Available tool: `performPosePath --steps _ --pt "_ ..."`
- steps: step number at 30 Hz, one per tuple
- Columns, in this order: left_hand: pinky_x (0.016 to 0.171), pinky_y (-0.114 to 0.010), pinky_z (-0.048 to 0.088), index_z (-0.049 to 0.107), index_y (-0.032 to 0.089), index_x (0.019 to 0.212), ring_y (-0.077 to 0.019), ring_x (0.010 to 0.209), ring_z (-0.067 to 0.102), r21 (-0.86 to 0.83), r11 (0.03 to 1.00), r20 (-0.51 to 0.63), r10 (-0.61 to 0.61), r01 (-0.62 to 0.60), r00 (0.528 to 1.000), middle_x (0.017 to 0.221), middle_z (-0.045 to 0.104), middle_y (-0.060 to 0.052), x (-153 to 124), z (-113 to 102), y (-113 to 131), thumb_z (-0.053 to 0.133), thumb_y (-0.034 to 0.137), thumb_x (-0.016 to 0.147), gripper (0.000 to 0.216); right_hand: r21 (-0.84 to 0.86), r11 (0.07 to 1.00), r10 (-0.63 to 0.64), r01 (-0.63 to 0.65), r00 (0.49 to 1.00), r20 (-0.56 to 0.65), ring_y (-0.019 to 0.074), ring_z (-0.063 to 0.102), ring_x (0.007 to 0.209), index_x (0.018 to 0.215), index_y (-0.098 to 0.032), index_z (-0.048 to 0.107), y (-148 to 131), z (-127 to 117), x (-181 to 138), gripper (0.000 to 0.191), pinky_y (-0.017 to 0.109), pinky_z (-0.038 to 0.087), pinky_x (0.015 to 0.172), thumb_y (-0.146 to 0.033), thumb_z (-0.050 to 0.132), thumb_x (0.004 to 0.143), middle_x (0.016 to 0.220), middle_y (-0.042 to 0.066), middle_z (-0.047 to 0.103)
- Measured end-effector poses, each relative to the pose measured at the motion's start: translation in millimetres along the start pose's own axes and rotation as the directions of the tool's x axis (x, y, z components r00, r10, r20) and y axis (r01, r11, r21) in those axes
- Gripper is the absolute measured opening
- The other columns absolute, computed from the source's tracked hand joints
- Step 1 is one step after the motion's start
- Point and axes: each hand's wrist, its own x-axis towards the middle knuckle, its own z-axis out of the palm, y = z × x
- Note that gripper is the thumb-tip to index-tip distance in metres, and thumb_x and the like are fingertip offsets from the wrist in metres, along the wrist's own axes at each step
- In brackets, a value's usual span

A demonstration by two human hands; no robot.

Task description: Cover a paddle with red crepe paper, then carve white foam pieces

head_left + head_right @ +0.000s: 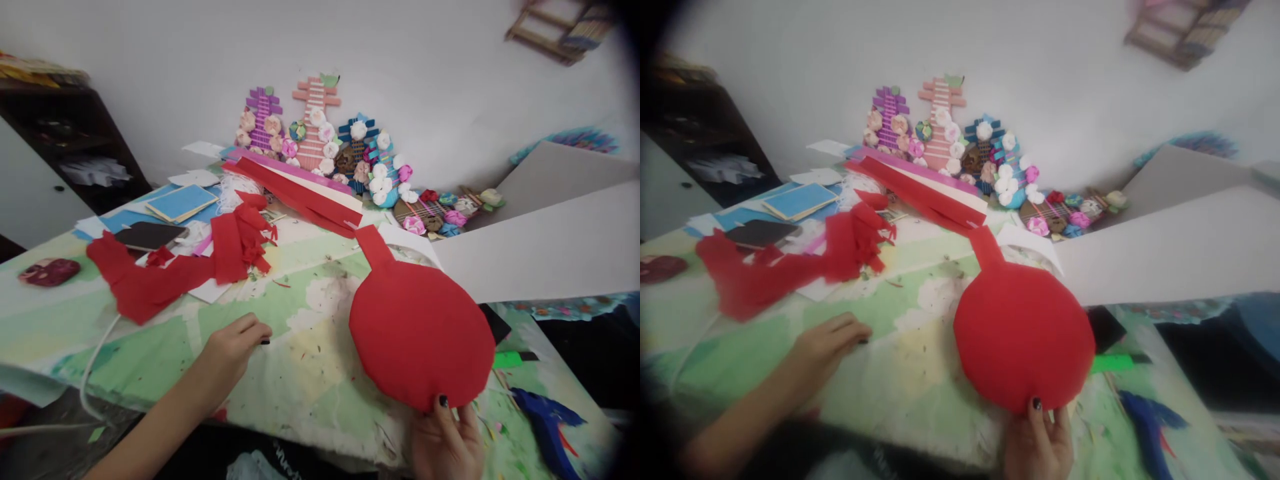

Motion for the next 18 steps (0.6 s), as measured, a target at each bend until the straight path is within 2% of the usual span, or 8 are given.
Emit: performPosePath --steps 3,7,12,14,16,18 --pt "0.062 -0.020 0.045 0.059 0.019 0.080 -0.0111 0.068 0.059 -0.027 1.000 0.027 0.007 -0.006 1.000 0.075 0.059 -0.002 1.8 5.5 -4.2 0.036 0.006 0.084 0.027 -0.043 0.999 0.026 -0.026 1.000 -0.003 0.0150 0.064 0.080 0.119 -0.027 0.057 -2.3 -7.3 0.4 0.053 0.028 0.050 0.073 -0.027 0.071 0.068 0.100 0.004 0.070" --pt "0.065 -0.021 0.046 0.058 0.019 0.084 -0.0121 0.070 0.059 -0.078 0.993 -0.033 0.086 -0.088 0.996 0.075 0.060 -0.002 10.1 14.3 -8.3 0.035 0.007 0.085 0.025 -0.025 0.998 0.055 -0.055 0.998 0.028 0.0171 0.065 0.081 0.119 -0.026 0.056 -2.0 -7.2 4.8 0.059 0.030 0.052 0.074 -0.031 0.075 0.064 0.096 0.005 0.070" --pt "0.062 -0.020 0.046 0.057 0.019 0.080 -0.0119 0.066 0.061 -0.098 0.995 -0.097 0.004 -0.014 0.995 0.073 0.064 -0.001 23.3 16.7 -7.0 0.035 0.019 0.091 0.025 -0.018 0.991 0.131 -0.130 0.989 0.074 0.0185 0.067 0.077 0.123 -0.026 0.052 6.2 -10.3 16.4 0.066 0.032 0.054 0.071 -0.031 0.078 0.062 0.088 0.005 0.072" --pt "0.056 -0.020 0.044 0.059 0.020 0.076 -0.0111 0.057 0.058 -0.093 0.996 -0.056 -0.007 0.002 0.998 0.064 0.063 0.001 30.1 12.7 -3.8 0.039 0.028 0.091 0.027 -0.003 0.985 0.173 -0.173 0.980 0.094 0.0201 0.068 0.078 0.124 -0.026 0.051 10.4 -10.9 21.7 0.069 0.033 0.054 0.070 -0.030 0.079 0.061 0.088 0.006 0.072" --pt "0.049 -0.020 0.040 0.061 0.020 0.072 -0.0103 0.045 0.051 -0.066 0.998 0.002 -0.008 0.008 1.000 0.050 0.054 0.004 37.1 5.0 0.3 0.046 0.037 0.088 0.027 0.017 0.978 0.203 -0.206 0.972 0.117 0.0212 0.068 0.081 0.126 -0.026 0.049 14.2 -8.1 25.2 0.072 0.034 0.054 0.071 -0.031 0.079 0.061 0.088 0.006 0.072" --pt "0.048 -0.021 0.041 0.064 0.021 0.074 -0.0117 0.045 0.050 -0.038 0.999 0.031 0.020 -0.018 0.999 0.049 0.052 0.003 41.4 -5.6 3.2 0.054 0.045 0.081 0.027 0.018 0.974 0.223 -0.227 0.966 0.129 0.0210 0.068 0.081 0.128 -0.027 0.046 16.8 -1.6 26.0 0.076 0.033 0.054 0.070 -0.033 0.080 0.060 0.087 0.004 0.072"
